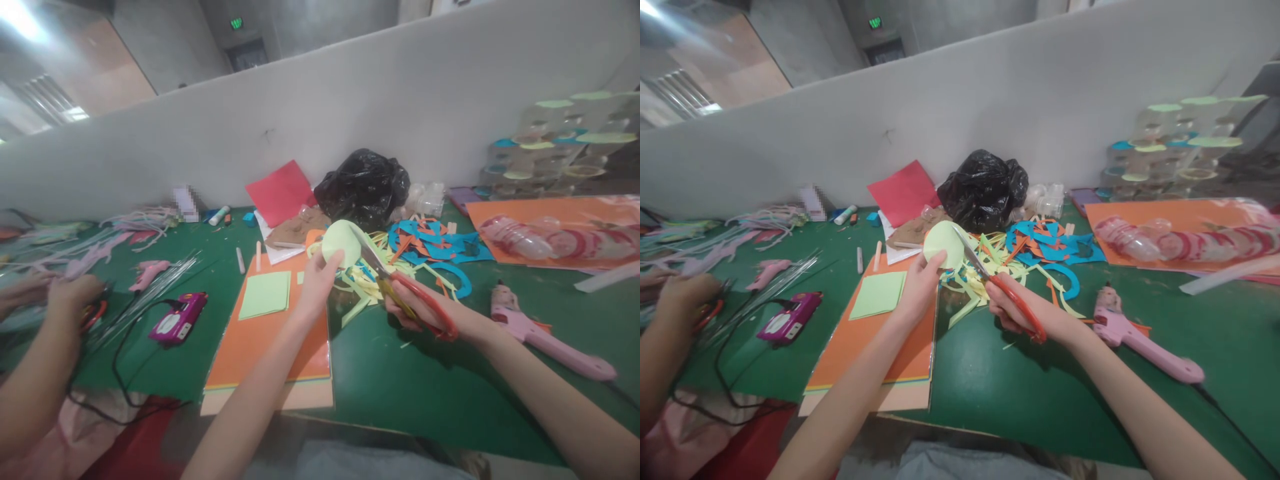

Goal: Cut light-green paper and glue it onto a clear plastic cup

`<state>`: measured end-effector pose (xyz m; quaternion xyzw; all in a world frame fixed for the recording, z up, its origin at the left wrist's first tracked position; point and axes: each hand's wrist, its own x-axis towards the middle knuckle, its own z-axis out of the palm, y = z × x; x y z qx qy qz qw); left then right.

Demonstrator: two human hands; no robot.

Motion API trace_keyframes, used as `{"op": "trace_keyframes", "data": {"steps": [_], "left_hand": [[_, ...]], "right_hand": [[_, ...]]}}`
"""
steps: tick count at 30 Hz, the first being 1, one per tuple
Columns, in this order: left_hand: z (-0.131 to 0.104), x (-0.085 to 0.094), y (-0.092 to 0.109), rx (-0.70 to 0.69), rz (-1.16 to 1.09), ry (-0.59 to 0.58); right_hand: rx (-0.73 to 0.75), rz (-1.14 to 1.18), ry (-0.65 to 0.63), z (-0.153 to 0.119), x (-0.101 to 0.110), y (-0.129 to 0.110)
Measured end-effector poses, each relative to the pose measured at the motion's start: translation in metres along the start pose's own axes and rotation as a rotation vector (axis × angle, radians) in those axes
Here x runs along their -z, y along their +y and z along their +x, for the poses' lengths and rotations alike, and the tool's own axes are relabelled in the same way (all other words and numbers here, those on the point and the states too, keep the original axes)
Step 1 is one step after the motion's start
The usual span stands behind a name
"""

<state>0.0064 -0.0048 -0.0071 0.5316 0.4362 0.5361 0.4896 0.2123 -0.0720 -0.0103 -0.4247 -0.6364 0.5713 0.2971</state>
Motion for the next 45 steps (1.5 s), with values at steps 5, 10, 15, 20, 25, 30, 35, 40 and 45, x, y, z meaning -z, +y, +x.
{"op": "trace_keyframes", "data": {"steps": [5,10,15,20,25,30,35,40,45], "left_hand": [[0.002,-0.002,-0.005,-0.009,0.007,0.003],[0.001,-0.007,-0.004,-0.068,-0.009,-0.012],[0.001,-0.007,0.000,-0.070,-0.043,0.003],[0.001,-0.002,-0.001,-0.036,0.010,-0.026],[0.002,0.000,-0.004,-0.034,0.042,-0.022],[0.002,-0.001,-0.003,-0.003,0.024,-0.024],[0.003,-0.003,-0.002,-0.004,-0.092,-0.047],[0.002,-0.007,0.001,0.011,-0.197,-0.030],[0.000,-0.008,0.005,0.056,-0.230,-0.031]], "right_hand": [[-0.049,-0.021,0.074,0.002,-0.003,-0.006],[-0.056,0.034,0.082,0.004,-0.003,-0.002],[-0.093,0.187,0.027,0.007,-0.002,0.005],[-0.118,0.239,0.004,0.008,-0.003,0.002],[-0.057,0.067,0.081,0.005,-0.003,-0.002],[-0.122,0.053,0.108,0.005,-0.006,-0.008],[-0.161,0.044,0.104,0.006,-0.007,-0.010],[-0.049,-0.045,0.023,-0.001,0.000,-0.004],[-0.007,-0.118,-0.083,-0.007,0.009,-0.001]]}}
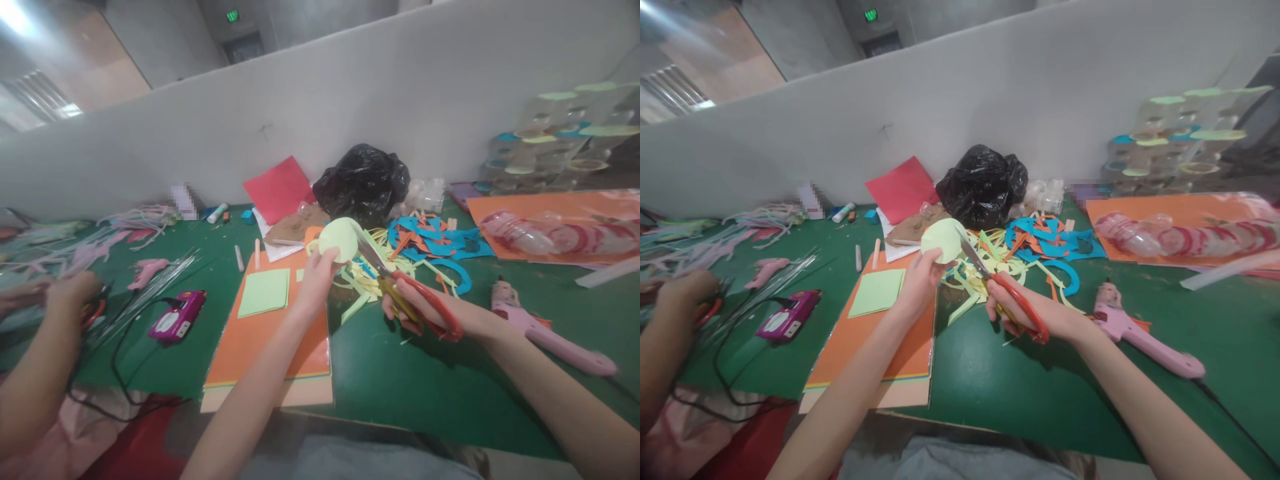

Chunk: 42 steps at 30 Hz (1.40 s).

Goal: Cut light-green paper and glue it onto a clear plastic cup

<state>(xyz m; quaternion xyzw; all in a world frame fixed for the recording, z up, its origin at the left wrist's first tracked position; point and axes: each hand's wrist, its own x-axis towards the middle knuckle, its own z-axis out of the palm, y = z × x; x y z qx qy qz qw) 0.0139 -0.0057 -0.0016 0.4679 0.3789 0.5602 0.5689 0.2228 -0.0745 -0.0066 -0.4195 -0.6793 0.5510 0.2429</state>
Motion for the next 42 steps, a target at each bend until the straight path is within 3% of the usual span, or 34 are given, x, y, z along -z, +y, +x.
{"op": "trace_keyframes", "data": {"steps": [18,25,32,38,42], "left_hand": [[-0.002,0.002,0.001,0.026,0.072,-0.080],[0.000,0.001,0.001,-0.035,-0.004,0.010],[-0.001,0.000,0.005,-0.019,0.029,0.008],[-0.002,0.000,0.005,-0.002,0.166,0.027],[-0.001,0.002,0.000,-0.011,0.116,0.006]], "right_hand": [[-0.048,0.031,0.147,0.008,-0.007,0.005],[-0.053,0.045,0.102,0.009,-0.007,0.006],[-0.054,0.063,0.058,0.000,-0.006,-0.012],[-0.018,0.024,0.101,0.003,-0.007,-0.007],[-0.040,0.059,0.113,0.006,-0.009,-0.005]]}}
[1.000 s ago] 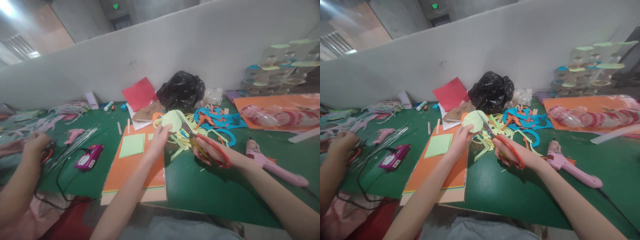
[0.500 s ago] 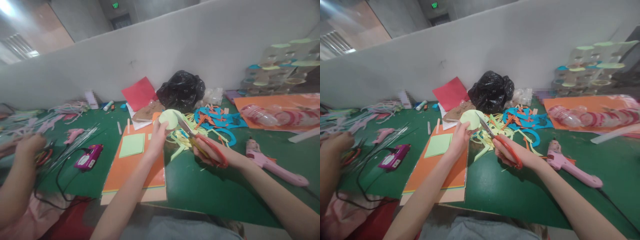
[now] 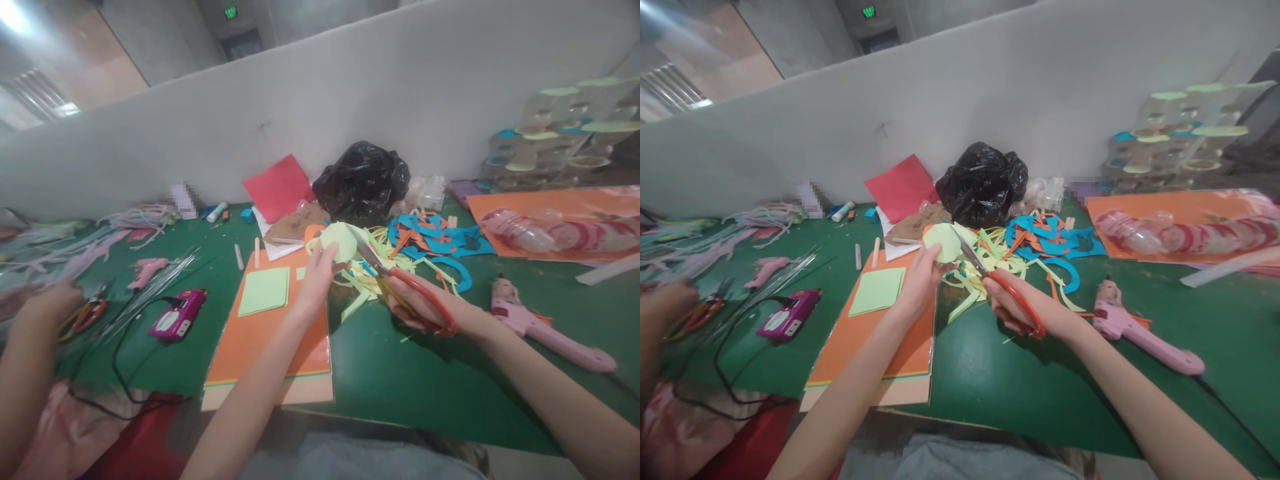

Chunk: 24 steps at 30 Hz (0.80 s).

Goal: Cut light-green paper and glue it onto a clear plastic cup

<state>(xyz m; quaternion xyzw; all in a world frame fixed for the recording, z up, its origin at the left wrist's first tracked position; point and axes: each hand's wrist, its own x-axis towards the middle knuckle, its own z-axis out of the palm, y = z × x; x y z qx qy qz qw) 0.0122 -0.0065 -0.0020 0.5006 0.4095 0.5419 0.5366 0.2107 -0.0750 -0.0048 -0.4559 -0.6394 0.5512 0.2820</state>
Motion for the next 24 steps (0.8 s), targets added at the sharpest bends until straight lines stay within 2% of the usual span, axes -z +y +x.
{"op": "trace_keyframes", "data": {"steps": [3,11,15,20,24], "left_hand": [[0.0009,0.0012,-0.0035,-0.006,-0.032,0.007],[0.0001,0.0016,-0.0008,0.026,0.003,0.030],[-0.0013,0.0017,-0.0009,0.088,0.044,0.008],[0.0002,0.0020,-0.0036,0.071,0.063,0.002],[0.0004,0.0013,-0.0037,0.033,0.101,-0.018]], "right_hand": [[-0.027,0.024,-0.004,-0.0002,-0.0019,-0.0017],[0.026,-0.022,-0.083,-0.0039,0.0025,-0.0027],[0.014,-0.042,-0.044,-0.0031,0.0025,-0.0004],[0.054,-0.003,-0.019,-0.0008,0.0008,-0.0049],[-0.028,0.044,0.008,0.0023,-0.0005,-0.0055]]}}
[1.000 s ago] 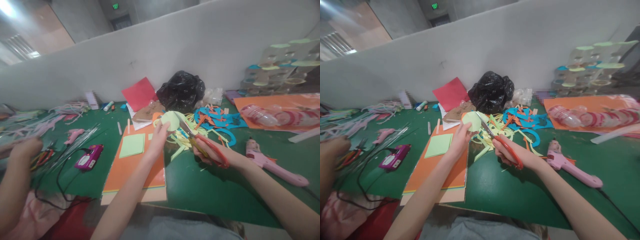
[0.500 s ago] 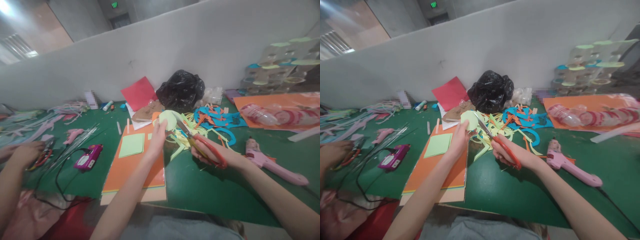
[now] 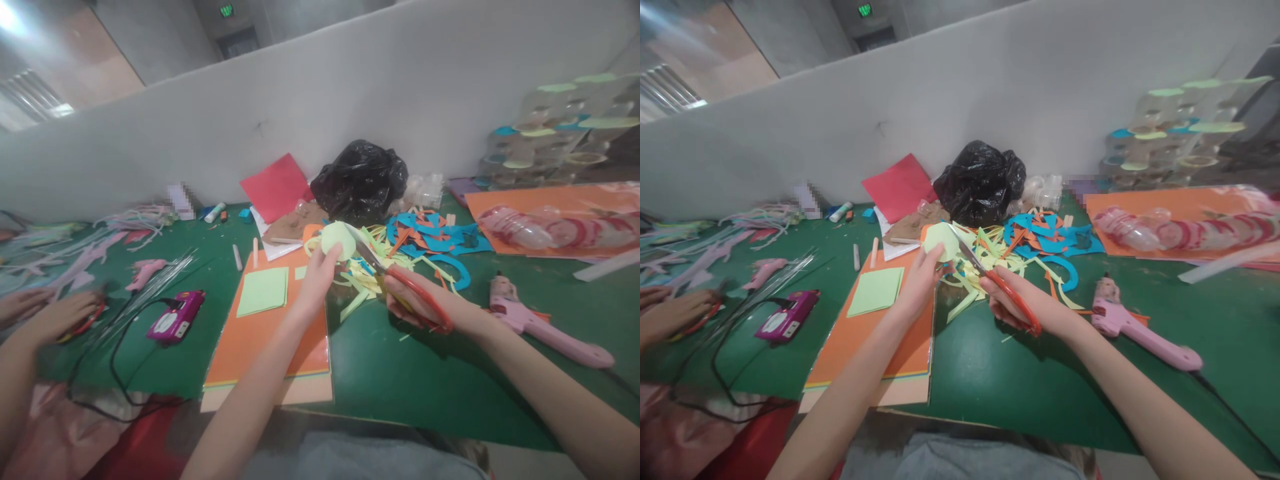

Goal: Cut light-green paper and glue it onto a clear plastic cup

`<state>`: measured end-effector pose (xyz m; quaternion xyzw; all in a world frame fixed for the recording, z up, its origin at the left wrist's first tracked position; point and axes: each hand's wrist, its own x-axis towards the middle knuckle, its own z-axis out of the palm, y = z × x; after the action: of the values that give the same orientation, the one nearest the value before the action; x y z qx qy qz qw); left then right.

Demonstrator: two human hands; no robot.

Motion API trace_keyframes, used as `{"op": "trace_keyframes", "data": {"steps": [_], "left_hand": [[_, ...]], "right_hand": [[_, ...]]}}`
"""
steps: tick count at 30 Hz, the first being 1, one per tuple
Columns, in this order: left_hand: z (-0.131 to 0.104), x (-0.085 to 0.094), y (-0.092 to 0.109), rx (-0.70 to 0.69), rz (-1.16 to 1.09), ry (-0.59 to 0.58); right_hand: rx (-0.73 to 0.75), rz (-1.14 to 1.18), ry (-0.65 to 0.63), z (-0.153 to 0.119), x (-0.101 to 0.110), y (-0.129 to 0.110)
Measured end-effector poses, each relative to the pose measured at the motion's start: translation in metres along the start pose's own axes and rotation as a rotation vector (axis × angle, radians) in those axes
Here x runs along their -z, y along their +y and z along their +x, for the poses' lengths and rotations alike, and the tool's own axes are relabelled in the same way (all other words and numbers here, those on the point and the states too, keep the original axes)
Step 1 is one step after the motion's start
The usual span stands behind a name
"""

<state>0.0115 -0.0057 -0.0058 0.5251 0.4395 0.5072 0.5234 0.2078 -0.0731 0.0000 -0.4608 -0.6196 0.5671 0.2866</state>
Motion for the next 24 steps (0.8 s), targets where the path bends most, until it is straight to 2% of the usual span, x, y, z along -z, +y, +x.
{"op": "trace_keyframes", "data": {"steps": [4,11,18,24], "left_hand": [[0.000,0.001,0.001,-0.019,0.030,-0.021],[-0.001,0.004,0.003,-0.066,-0.025,0.040],[0.001,0.003,0.004,-0.069,0.009,0.013],[0.000,0.004,0.004,-0.067,0.125,-0.024]], "right_hand": [[-0.072,0.029,0.025,0.002,0.000,0.005],[0.048,0.003,-0.009,-0.005,0.000,-0.005],[0.037,0.072,-0.111,-0.002,0.002,0.002],[0.045,-0.008,-0.062,-0.004,0.003,0.000]]}}
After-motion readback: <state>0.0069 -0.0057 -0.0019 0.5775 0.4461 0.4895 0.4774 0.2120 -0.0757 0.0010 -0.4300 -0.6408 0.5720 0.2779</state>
